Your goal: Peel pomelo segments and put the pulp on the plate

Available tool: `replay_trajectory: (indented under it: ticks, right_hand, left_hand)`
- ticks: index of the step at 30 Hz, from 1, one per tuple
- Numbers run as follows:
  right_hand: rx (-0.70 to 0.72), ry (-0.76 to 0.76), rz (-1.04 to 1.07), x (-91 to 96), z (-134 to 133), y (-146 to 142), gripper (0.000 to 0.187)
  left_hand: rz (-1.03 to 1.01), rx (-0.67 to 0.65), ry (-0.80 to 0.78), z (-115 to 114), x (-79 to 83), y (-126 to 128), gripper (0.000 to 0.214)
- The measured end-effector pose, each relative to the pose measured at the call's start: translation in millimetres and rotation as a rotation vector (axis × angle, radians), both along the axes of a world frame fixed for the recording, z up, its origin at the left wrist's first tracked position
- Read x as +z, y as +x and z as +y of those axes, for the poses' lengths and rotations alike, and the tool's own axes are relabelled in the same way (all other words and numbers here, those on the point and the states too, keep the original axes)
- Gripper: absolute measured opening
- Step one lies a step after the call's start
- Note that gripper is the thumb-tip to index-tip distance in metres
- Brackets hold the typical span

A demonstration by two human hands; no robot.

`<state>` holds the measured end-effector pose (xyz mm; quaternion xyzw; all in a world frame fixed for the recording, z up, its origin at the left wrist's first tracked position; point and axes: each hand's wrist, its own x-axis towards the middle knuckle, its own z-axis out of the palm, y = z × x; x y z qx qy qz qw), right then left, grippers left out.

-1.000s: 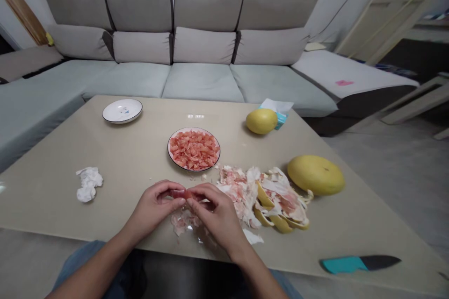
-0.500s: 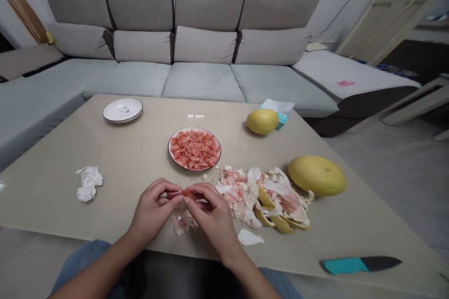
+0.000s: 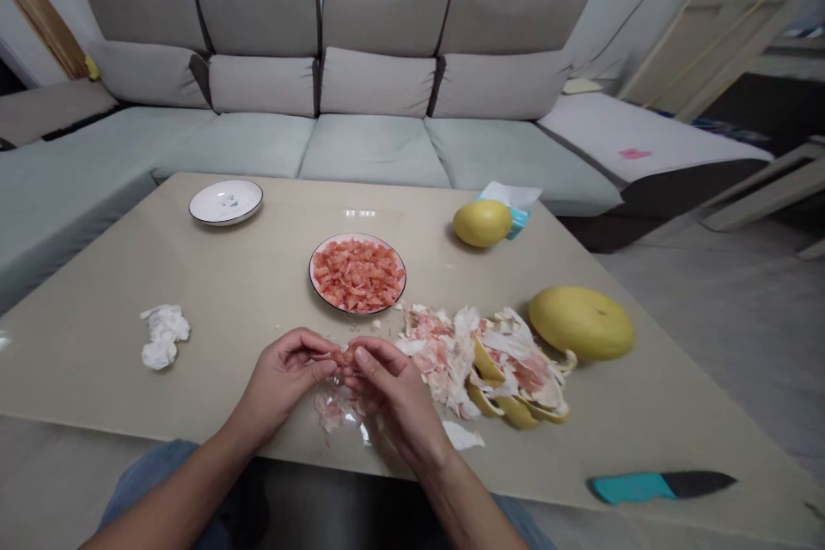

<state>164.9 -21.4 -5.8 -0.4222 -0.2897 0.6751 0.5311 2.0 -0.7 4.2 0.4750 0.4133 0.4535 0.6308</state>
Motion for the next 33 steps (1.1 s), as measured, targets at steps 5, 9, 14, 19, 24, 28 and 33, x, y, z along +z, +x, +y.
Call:
replay_trajectory:
  ticks: [5, 9, 14, 19, 24, 28, 33]
  right_hand:
    - [-0.002, -0.065, 0.139, 0.9, 1, 1, 0.030]
    - [0.018, -0.086, 0.258, 0.9, 2, 1, 0.027]
    - [0.073, -0.078, 0.200, 4.2, 2, 5, 0.028]
    - [0.142, 0.007, -0.057, 10.3, 1, 12, 0.033]
    - [0.122, -0.028, 0.003, 6.8, 1, 11, 0.034]
    - [0.111, -0.104, 0.200, 4.1, 2, 8, 0.035]
    - [0.065, -0.150, 0.291, 0.4, 3, 4, 0.035]
  left_hand:
    - [0.023, 0.030, 0.082, 0, -0.6, 0, 0.012]
    - [-0.020, 0.031, 0.100, 1, -3.2, 0, 0.011]
    - [-0.035, 0.029, 0.128, 2, -3.0, -2, 0.010]
    - [0.014, -0.053, 0.197, 1, 0.5, -3, 0.007]
    - [0.005, -0.072, 0.232, -1, -2.8, -4, 0.007]
    - [-0.048, -0.051, 0.225, 0, -4.2, -3, 0.010]
    - [-0.011, -0.027, 0.285, -2, -2.6, 0, 0.009]
